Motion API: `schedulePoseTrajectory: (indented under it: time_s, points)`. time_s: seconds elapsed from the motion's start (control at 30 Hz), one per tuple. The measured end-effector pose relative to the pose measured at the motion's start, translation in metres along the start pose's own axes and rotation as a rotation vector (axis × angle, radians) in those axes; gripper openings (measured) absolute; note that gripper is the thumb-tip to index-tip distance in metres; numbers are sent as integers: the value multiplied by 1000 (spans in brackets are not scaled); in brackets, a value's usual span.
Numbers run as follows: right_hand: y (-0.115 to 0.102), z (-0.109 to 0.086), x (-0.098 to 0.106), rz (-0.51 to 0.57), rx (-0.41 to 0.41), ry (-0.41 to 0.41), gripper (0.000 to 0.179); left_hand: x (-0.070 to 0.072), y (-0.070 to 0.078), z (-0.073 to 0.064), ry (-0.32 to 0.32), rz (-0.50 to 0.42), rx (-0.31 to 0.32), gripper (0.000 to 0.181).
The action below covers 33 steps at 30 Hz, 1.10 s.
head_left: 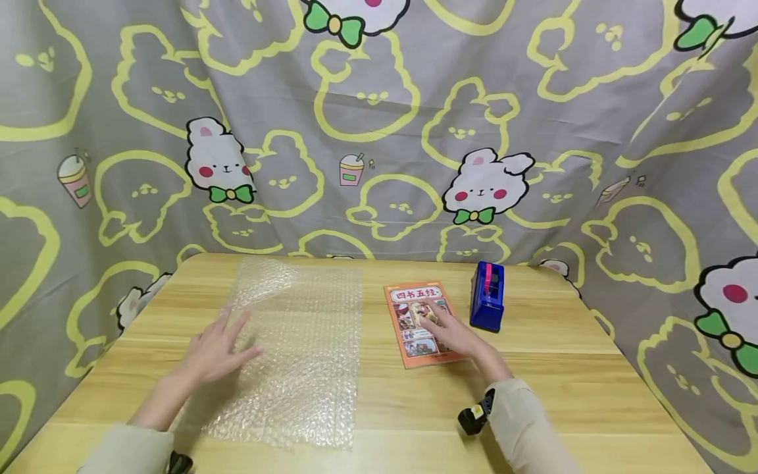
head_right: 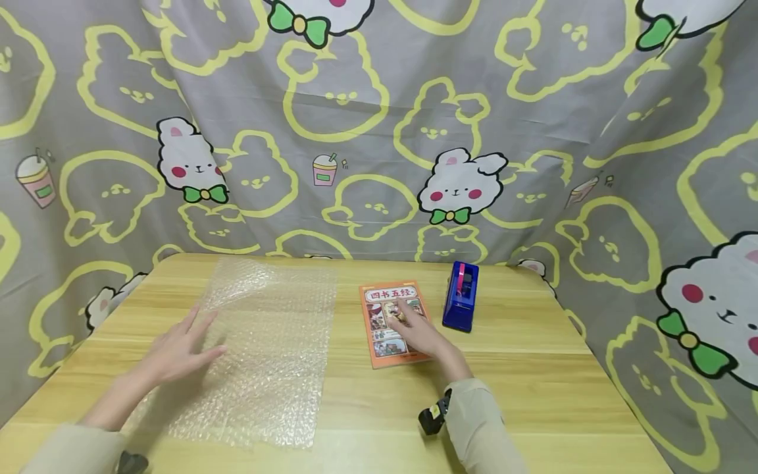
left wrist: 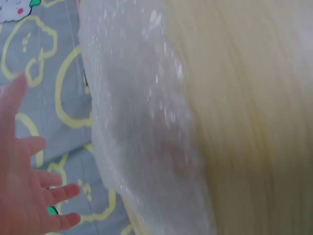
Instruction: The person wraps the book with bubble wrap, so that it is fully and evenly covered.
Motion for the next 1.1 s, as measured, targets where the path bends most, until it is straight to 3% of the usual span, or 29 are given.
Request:
schedulePoseTrajectory:
  time_s: [0.33, 0.7, 0.93, 1.1]
  points:
    - [-21, 15, -16, 83, 24, -32, 59, 11, -32, -14, -20, 16, 11, 80]
    - [-36, 39, -41, 87, 55, 39, 52, 17, -57, -33, -158, 1, 49, 80]
    - [-41, 51, -60, 105, 8, 75, 54, 12, -61, -41, -237, -94, 9, 82]
    - [-40, 55, -71, 108, -72, 107, 56, 11, -62, -46, -266, -166, -19, 80]
Point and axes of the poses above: each hand's wrist, its own z-axis towards the middle knuckle, its own x-axis out of the back of the hand, y = z × x, the point moved 5 cm from there along z, towards the middle knuckle, and after that the axes turned 8 degrees about y, right-handed, at the moved point
